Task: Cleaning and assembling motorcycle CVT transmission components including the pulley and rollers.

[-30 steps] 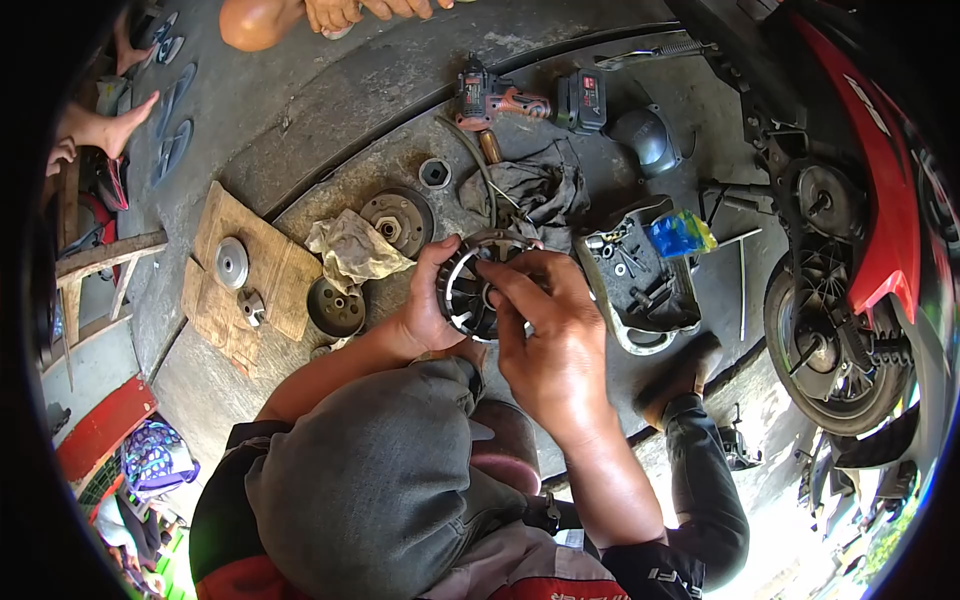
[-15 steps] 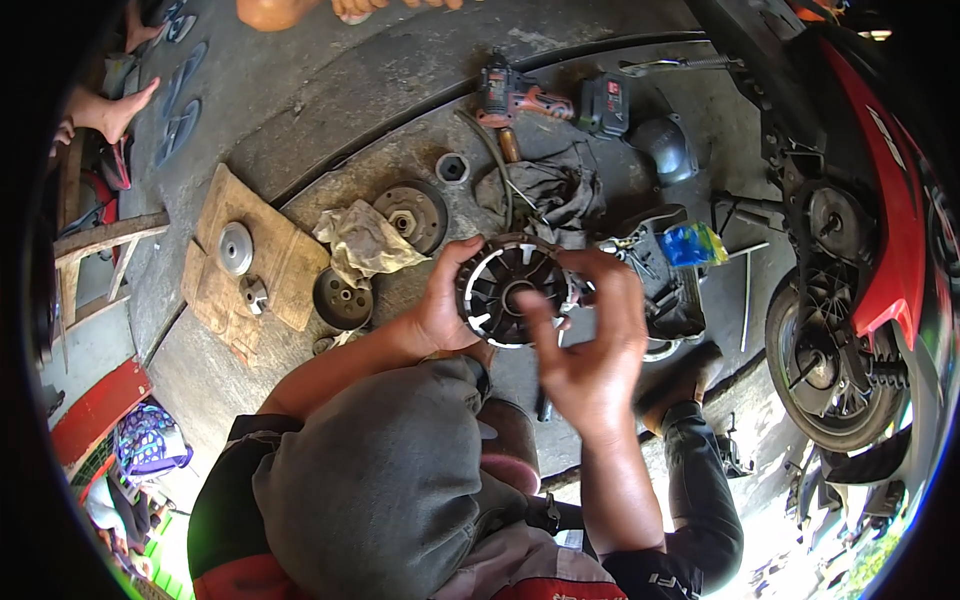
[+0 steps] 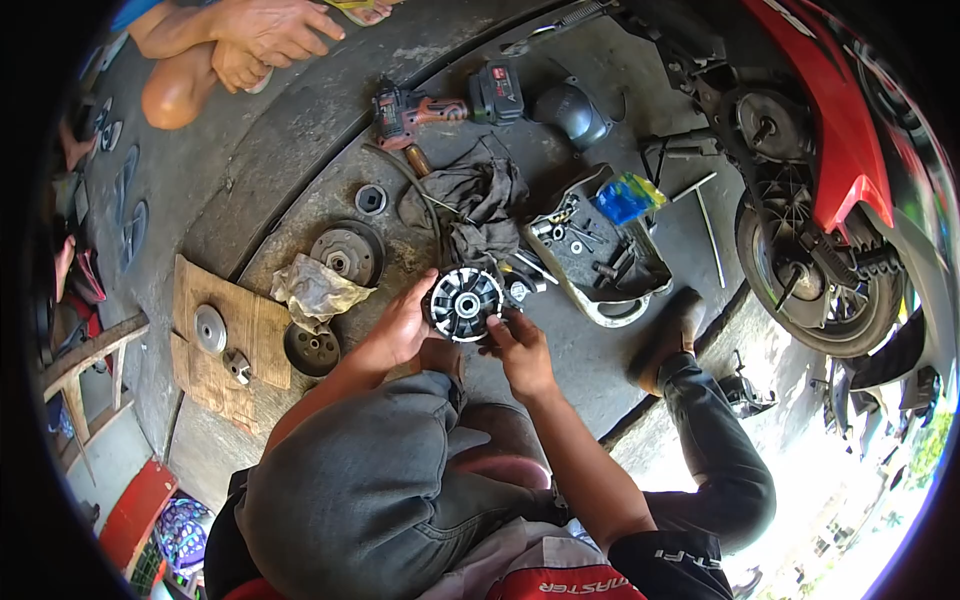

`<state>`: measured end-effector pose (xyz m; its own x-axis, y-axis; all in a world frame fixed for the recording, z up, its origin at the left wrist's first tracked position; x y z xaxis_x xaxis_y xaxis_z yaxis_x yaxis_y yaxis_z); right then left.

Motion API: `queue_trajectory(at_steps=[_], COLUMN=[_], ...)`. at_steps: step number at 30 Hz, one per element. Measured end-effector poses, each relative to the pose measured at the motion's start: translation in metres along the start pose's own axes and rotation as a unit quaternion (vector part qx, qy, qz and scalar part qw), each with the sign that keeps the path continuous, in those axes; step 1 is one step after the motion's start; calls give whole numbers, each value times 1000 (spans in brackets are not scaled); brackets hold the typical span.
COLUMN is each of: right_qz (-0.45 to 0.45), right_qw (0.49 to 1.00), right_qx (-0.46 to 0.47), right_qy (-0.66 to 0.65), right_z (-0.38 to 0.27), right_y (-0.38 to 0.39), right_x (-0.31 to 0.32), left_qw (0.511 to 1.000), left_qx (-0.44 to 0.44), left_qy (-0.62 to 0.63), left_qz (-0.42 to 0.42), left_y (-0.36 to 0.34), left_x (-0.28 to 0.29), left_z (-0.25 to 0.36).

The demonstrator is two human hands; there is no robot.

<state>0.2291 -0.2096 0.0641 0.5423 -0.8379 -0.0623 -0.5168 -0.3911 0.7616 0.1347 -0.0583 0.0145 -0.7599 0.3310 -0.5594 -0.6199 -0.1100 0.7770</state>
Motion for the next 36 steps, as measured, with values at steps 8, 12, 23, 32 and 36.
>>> queue_trajectory(at_steps=[8,12,23,32,36], right_qz=[36,68,84,-45,24], right_qw=[989,986,994,993,985], right_qx=[131,106,76,105,112], right_qy=[-60,-106,4,31,127], right_z=[-62,-59,-11,-30,-24], right_y=[-51,-89,-137,-130,-75], right_x=[1,-4,19,49,28], left_qw=[948,937,849,704,412], left_qx=[-205,-234,-341,-380,-272], left_qy=[-243,-258,-396,-292,-477], left_qz=[-13,2,79,524,727], left_y=[-33,-74,-34,184,251], left_x=[-49,-62,-29,198,415], left_z=[86,111,88,68,61])
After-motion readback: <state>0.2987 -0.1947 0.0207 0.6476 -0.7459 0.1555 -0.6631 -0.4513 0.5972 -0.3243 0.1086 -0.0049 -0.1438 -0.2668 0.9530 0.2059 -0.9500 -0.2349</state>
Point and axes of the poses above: each hand's wrist, its own y-axis away from the middle knuckle, its own x-axis out of the back of the hand, z = x × y, the point moved 6 cm from there along -y, towards the middle knuckle, and after that the axes turned 3 degrees about z, right-handed, at the moved point
